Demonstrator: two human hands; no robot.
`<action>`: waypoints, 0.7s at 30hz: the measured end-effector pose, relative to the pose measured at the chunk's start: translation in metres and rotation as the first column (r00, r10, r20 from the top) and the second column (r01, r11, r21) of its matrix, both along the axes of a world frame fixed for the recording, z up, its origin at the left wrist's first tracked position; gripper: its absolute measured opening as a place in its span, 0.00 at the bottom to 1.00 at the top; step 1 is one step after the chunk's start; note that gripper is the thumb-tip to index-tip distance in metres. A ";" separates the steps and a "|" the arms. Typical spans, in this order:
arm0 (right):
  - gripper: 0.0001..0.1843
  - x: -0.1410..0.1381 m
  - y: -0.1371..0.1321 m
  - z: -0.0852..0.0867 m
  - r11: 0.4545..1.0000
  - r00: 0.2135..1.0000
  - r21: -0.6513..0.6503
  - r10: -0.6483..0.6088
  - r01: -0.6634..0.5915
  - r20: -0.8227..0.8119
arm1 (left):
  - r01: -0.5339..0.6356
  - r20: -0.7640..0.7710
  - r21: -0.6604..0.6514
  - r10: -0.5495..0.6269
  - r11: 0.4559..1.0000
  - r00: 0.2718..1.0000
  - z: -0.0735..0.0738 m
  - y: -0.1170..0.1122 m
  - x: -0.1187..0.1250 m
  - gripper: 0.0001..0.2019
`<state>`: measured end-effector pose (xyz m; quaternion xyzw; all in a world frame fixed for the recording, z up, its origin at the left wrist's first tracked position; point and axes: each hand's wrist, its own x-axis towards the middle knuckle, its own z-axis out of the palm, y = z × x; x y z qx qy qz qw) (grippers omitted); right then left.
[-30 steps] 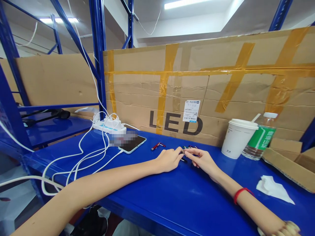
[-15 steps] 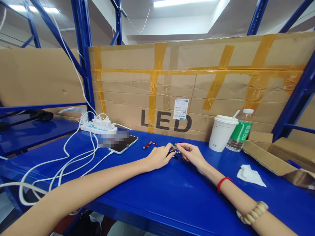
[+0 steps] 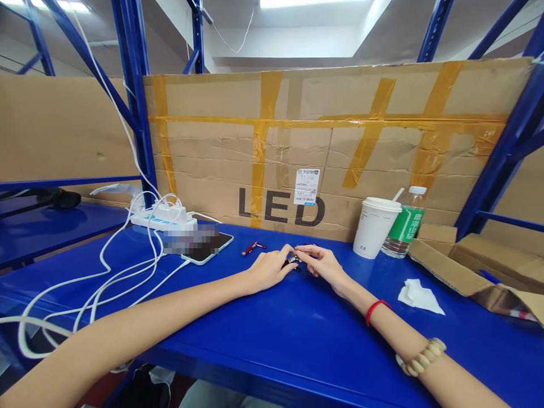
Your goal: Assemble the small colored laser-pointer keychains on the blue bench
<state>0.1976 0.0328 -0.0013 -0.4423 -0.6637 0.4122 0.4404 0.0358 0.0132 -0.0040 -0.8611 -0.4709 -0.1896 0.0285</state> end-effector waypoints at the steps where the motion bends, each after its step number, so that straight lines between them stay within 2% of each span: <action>1: 0.27 0.000 -0.001 0.001 1.000 1.000 -0.004 0.002 -0.002 -0.002 | 0.002 0.001 0.001 -0.002 1.000 1.000 0.000 0.000 0.000 0.14; 9: 0.30 0.000 -0.002 0.001 0.999 0.999 -0.014 0.031 -0.031 -0.035 | -0.035 0.047 0.024 0.033 0.999 0.998 0.000 0.000 0.000 0.13; 17: 0.27 0.002 0.002 -0.001 1.000 0.999 0.001 0.019 -0.019 -0.043 | 0.007 0.150 0.074 -0.018 0.997 0.988 0.001 -0.003 -0.001 0.12; 21: 0.26 0.003 0.003 -0.003 1.000 0.998 0.008 0.008 -0.008 -0.057 | 0.015 0.155 0.072 -0.026 0.997 0.988 0.000 -0.002 -0.001 0.12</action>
